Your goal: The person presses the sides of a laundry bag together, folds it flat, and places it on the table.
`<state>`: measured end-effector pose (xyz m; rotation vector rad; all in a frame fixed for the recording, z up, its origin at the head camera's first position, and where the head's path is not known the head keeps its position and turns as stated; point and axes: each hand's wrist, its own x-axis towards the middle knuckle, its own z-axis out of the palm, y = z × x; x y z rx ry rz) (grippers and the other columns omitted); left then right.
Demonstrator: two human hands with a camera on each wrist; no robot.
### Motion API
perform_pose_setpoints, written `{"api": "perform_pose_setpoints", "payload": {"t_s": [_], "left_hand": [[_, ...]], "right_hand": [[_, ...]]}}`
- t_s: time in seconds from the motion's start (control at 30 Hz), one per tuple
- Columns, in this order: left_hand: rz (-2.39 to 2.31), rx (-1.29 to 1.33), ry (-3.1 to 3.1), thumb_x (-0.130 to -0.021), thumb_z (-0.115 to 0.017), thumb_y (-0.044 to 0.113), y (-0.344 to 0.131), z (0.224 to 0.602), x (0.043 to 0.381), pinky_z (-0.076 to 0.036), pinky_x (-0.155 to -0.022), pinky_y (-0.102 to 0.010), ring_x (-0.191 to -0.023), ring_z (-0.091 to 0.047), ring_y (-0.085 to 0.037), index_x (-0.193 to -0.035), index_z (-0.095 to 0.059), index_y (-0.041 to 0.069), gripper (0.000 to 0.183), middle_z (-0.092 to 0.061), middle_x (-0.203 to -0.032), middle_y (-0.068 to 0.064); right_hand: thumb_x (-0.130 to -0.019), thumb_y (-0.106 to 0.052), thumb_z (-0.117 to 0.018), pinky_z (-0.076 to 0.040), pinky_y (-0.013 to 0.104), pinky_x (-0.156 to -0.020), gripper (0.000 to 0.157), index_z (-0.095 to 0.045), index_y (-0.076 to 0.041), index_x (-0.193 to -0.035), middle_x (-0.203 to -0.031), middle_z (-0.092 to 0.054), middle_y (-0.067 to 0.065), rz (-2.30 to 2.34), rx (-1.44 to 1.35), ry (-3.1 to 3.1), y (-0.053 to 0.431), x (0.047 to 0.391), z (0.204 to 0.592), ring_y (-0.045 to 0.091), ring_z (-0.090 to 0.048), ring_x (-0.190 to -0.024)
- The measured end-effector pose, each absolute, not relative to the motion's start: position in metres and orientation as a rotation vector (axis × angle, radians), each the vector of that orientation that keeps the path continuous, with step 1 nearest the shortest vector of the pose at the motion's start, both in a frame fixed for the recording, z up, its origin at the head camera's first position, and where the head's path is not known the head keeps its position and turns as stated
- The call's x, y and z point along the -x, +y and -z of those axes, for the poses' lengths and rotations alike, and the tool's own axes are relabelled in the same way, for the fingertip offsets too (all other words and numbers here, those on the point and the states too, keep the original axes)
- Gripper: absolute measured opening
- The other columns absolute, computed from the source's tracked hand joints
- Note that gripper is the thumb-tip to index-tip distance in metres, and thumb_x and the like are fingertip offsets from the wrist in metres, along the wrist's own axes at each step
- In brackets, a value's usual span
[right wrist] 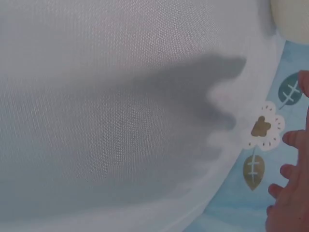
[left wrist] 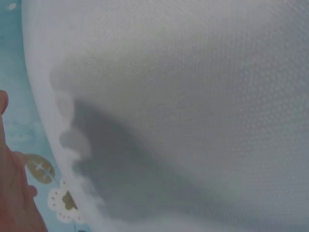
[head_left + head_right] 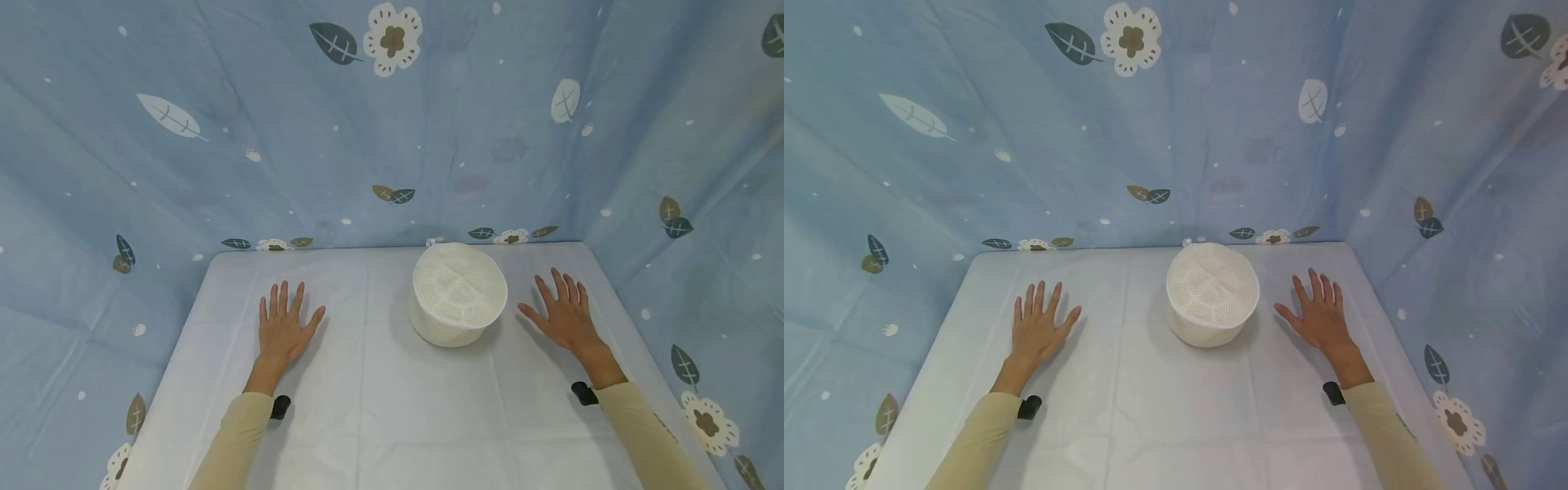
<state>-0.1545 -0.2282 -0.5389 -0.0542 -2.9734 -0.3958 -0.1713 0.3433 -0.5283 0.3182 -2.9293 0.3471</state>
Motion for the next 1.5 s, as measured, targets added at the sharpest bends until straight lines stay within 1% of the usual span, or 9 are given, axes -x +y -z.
{"api": "perform_pose_setpoints", "payload": {"t_s": [0.07, 0.2, 0.3, 0.43, 0.67, 0.93, 1.13, 1.33, 1.5], "left_hand": [[0.408, 0.057, -2.978, -0.091, -0.038, 0.065, -0.228, 0.537, 0.155, 0.005, -0.112, -0.055, -0.144, 0.001, -0.036, -0.152, -0.023, 0.015, 0.080, -0.012, -0.155, -0.021], [0.449, 0.083, -2.945, -0.093, -0.042, 0.059, -0.226, 0.534, 0.154, -0.001, -0.111, -0.057, -0.141, -0.007, -0.042, -0.150, -0.027, 0.011, 0.076, -0.017, -0.153, -0.024], [0.458, 0.104, -2.869, -0.094, -0.048, 0.052, -0.224, 0.533, 0.153, -0.012, -0.109, -0.059, -0.135, -0.020, -0.047, -0.145, -0.036, 0.005, 0.070, -0.027, -0.146, -0.029], [0.481, 0.121, -2.752, -0.094, -0.052, 0.045, -0.220, 0.531, 0.154, -0.028, -0.102, -0.058, -0.123, -0.037, -0.047, -0.135, -0.048, -0.001, 0.062, -0.041, -0.134, -0.030], [0.531, 0.132, -2.662, -0.094, -0.054, 0.039, -0.207, 0.520, 0.155, -0.043, -0.089, -0.055, -0.108, -0.052, -0.044, -0.125, -0.055, -0.003, 0.053, -0.053, -0.121, -0.026], [0.545, 0.152, -2.598, -0.094, -0.054, 0.039, -0.195, 0.512, 0.157, -0.047, -0.082, -0.052, -0.101, -0.056, -0.041, -0.121, -0.059, -0.002, 0.049, -0.057, -0.115, -0.023], [0.569, 0.196, -2.524, -0.094, -0.055, 0.036, -0.185, 0.508, 0.159, -0.050, -0.076, -0.050, -0.095, -0.058, -0.039, -0.117, -0.061, -0.002, 0.045, -0.060, -0.109, -0.023], [0.603, 0.220, -2.472, -0.094, -0.055, 0.035, -0.175, 0.506, 0.160, -0.051, -0.075, -0.048, -0.093, -0.060, -0.037, -0.114, -0.063, -0.002, 0.043, -0.062, -0.106, -0.022], [0.652, 0.248, -2.443, -0.094, -0.054, 0.036, -0.164, 0.504, 0.163, -0.051, -0.075, -0.047, -0.092, -0.060, -0.036, -0.114, -0.064, -0.002, 0.043, -0.063, -0.106, -0.021]], "right_hand": [[-0.088, -0.049, -0.059, -0.003, 0.064, -0.108, 0.076, -0.036, -0.003, -0.144, -0.151, -0.017, 0.025, -0.345, -0.339, -2.910, 0.343, 0.172, 0.528, 0.048, -0.014, -0.135], [-0.088, -0.035, -0.064, -0.017, 0.064, -0.103, 0.063, -0.045, 0.002, -0.136, -0.140, -0.032, 0.028, -0.321, -0.418, -2.826, 0.344, 0.172, 0.528, 0.049, -0.027, -0.126], [-0.085, -0.023, -0.068, -0.026, 0.061, -0.099, 0.053, -0.052, 0.005, -0.127, -0.130, -0.043, 0.029, -0.307, -0.474, -2.741, 0.345, 0.174, 0.527, 0.047, -0.038, -0.118], [-0.082, -0.014, -0.071, -0.034, 0.060, -0.095, 0.042, -0.058, 0.005, -0.117, -0.120, -0.053, 0.026, -0.331, -0.506, -2.660, 0.343, 0.176, 0.525, 0.045, -0.047, -0.111], [-0.080, -0.009, -0.073, -0.042, 0.058, -0.087, 0.035, -0.062, 0.005, -0.110, -0.110, -0.060, 0.023, -0.426, -0.545, -2.593, 0.338, 0.178, 0.520, 0.041, -0.055, -0.101], [-0.080, -0.006, -0.072, -0.046, 0.054, -0.082, 0.032, -0.063, 0.005, -0.108, -0.106, -0.061, 0.022, -0.491, -0.561, -2.559, 0.333, 0.179, 0.510, 0.040, -0.057, -0.096], [-0.082, -0.007, -0.071, -0.047, 0.053, -0.082, 0.031, -0.063, 0.004, -0.111, -0.106, -0.061, 0.021, -0.559, -0.521, -2.559, 0.331, 0.176, 0.503, 0.038, -0.056, -0.099], [-0.086, -0.007, -0.068, -0.046, 0.054, -0.083, 0.032, -0.062, 0.003, -0.115, -0.112, -0.060, 0.021, -0.665, -0.465, -2.589, 0.328, 0.172, 0.495, 0.038, -0.055, -0.104], [-0.087, -0.007, -0.067, -0.048, 0.053, -0.079, 0.033, -0.060, 0.001, -0.118, -0.114, -0.058, 0.019, -0.729, -0.392, -2.623, 0.324, 0.169, 0.489, 0.035, -0.055, -0.103]]}}
